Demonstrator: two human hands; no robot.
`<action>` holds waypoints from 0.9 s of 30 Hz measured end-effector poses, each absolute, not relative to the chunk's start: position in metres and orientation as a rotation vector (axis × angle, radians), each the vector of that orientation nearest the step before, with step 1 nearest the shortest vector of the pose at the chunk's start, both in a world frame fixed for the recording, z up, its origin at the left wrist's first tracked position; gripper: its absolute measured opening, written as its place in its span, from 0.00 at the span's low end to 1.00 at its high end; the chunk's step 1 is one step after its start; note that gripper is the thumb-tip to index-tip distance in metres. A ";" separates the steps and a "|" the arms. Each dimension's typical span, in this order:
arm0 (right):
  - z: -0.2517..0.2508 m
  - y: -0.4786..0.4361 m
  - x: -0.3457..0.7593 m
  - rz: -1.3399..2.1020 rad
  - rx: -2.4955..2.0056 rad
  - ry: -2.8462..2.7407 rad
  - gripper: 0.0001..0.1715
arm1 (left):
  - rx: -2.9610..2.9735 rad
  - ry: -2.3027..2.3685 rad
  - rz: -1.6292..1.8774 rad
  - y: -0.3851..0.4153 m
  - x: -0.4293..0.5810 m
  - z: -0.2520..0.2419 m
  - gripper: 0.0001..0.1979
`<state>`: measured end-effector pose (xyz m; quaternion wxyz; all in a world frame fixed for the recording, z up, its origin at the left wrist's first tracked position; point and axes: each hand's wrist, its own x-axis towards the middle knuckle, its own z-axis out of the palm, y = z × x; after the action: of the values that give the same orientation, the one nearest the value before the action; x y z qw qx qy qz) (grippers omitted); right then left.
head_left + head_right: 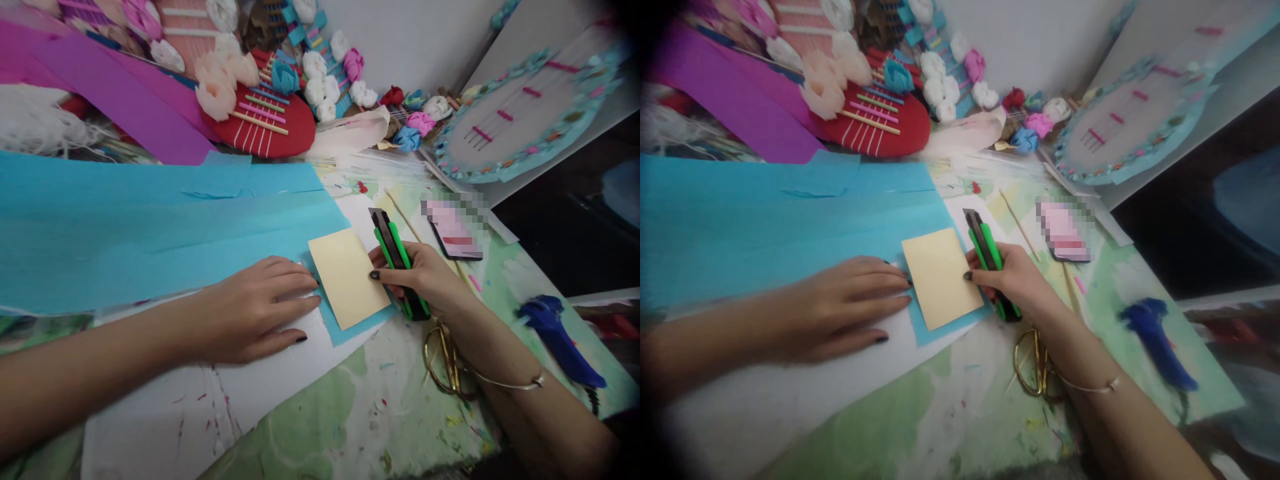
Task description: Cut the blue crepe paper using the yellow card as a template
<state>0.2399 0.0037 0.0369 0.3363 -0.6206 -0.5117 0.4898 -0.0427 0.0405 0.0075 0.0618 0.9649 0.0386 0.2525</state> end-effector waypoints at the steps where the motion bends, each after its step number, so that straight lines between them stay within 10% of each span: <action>1: 0.037 0.003 0.240 1.281 -1.605 -1.326 0.13 | 2.919 0.116 0.770 0.041 -0.043 0.007 0.14; 27: 0.047 -0.016 0.210 1.875 -1.229 -1.046 0.16 | 2.107 0.331 0.913 0.039 -0.030 0.038 0.13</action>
<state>0.2101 -0.0157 0.0471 0.3274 -0.4695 -0.3995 0.7161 -0.0303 0.0390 0.0385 0.3992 0.8326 0.1308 0.3610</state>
